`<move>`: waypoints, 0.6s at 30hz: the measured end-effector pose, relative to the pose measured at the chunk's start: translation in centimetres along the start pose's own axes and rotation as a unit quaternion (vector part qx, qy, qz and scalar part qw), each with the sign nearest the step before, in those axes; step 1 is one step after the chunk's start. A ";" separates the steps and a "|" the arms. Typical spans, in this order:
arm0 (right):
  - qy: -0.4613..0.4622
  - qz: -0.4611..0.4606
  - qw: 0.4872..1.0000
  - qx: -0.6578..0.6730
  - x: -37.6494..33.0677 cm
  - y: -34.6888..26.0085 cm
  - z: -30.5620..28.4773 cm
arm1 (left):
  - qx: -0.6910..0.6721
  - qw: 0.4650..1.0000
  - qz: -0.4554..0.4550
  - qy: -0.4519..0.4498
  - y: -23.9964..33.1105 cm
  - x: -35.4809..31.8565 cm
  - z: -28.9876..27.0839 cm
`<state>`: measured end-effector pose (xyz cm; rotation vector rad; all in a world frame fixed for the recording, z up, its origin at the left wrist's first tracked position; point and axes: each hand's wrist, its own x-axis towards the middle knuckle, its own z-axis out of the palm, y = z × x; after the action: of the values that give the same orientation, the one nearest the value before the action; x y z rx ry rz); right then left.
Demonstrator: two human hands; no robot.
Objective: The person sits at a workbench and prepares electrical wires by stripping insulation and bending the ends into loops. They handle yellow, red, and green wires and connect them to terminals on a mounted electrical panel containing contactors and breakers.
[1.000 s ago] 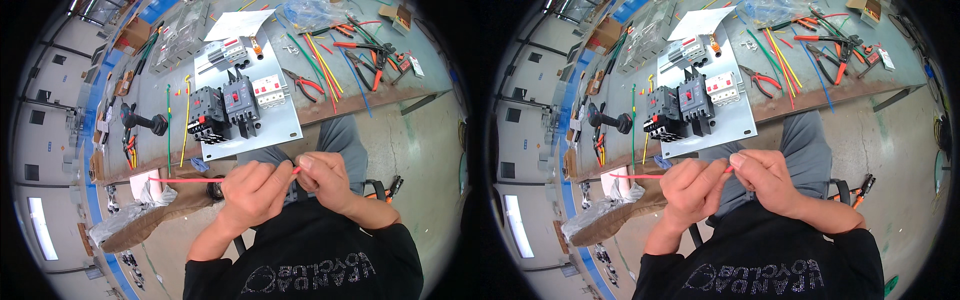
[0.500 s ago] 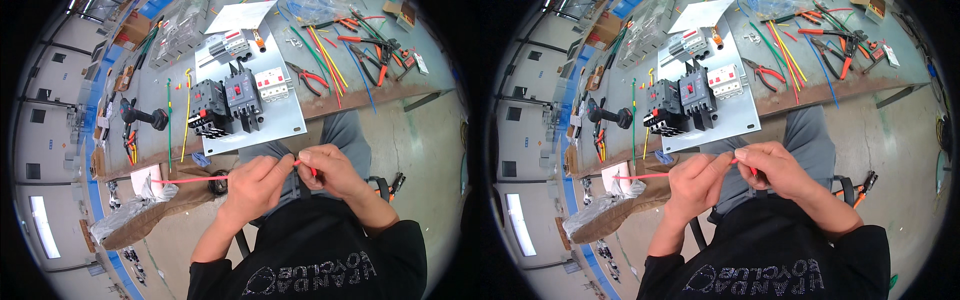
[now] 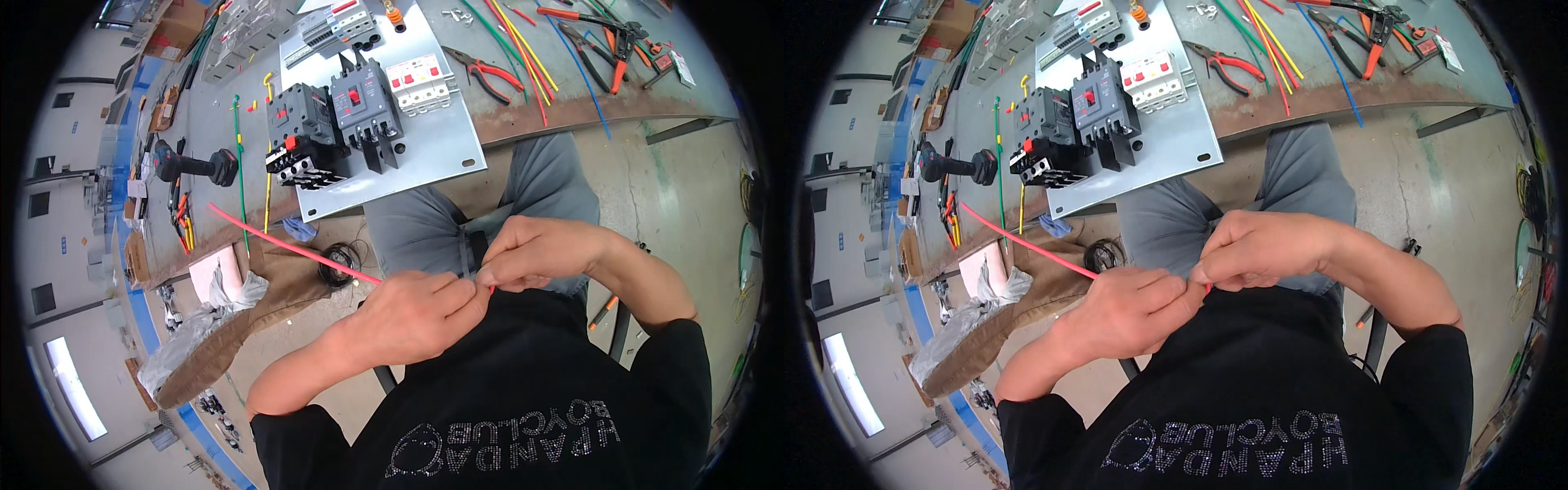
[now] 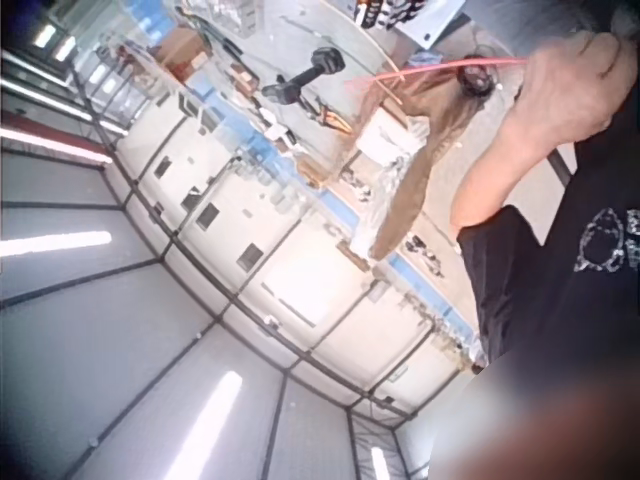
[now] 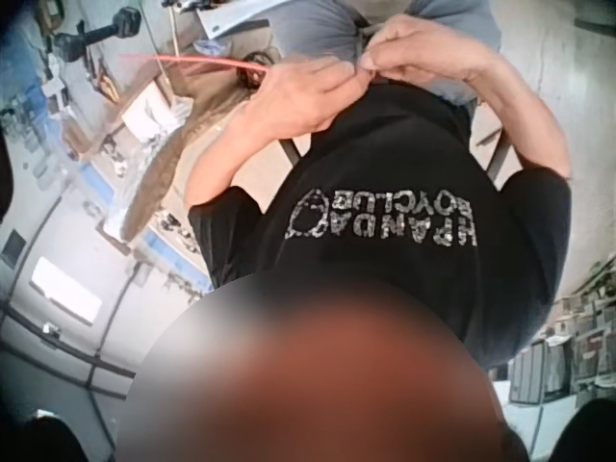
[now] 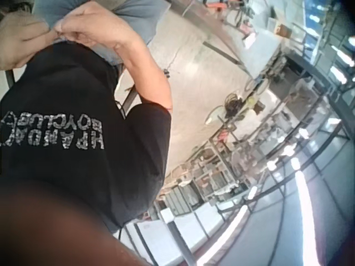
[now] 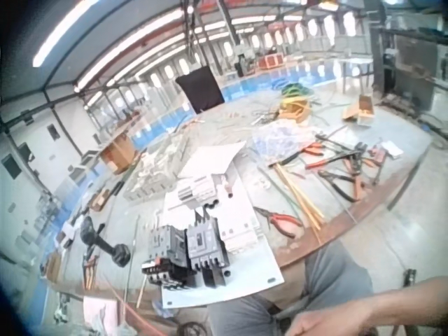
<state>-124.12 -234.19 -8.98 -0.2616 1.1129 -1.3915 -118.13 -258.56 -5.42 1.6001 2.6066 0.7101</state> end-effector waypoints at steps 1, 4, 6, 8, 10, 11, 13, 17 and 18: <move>-0.025 0.007 0.999 -0.021 0.2 0.1 -0.3 | -0.005 1.000 -0.007 0.004 0.0 0.0 -0.2; 0.014 -0.038 0.999 -0.029 -0.3 -1.3 -0.5 | 0.008 0.997 -0.053 0.046 0.1 -0.1 -0.7; 0.086 -0.139 0.979 -0.124 -1.0 -2.3 -0.3 | 0.045 0.986 -0.113 0.112 0.1 -0.1 -0.5; 0.191 -0.257 0.895 -0.310 -1.7 -2.6 0.6 | 0.032 0.981 -0.137 0.135 0.4 -0.4 0.0; 0.248 -0.345 0.785 -0.452 -2.1 -2.5 1.0 | 0.021 0.976 -0.156 0.149 0.5 -0.4 0.1; 0.264 -0.356 0.755 -0.484 -2.2 -2.3 1.3 | 0.015 0.975 -0.159 0.153 0.6 -0.2 0.1; 0.294 -0.375 0.689 -0.546 -2.1 -2.0 1.6 | 0.003 0.973 -0.163 0.161 0.7 0.0 0.1; 0.245 -0.441 0.671 -0.543 -1.2 -1.5 0.3 | -0.111 0.967 -0.185 0.139 0.6 -0.2 0.6; 0.235 -0.443 0.669 -0.548 -1.1 -1.6 0.2 | -0.121 0.966 -0.190 0.124 0.6 -0.4 0.5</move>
<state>-124.75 -233.73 -7.24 -1.5654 2.4059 -1.4142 -117.33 -258.51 -5.73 0.9626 2.7336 1.1996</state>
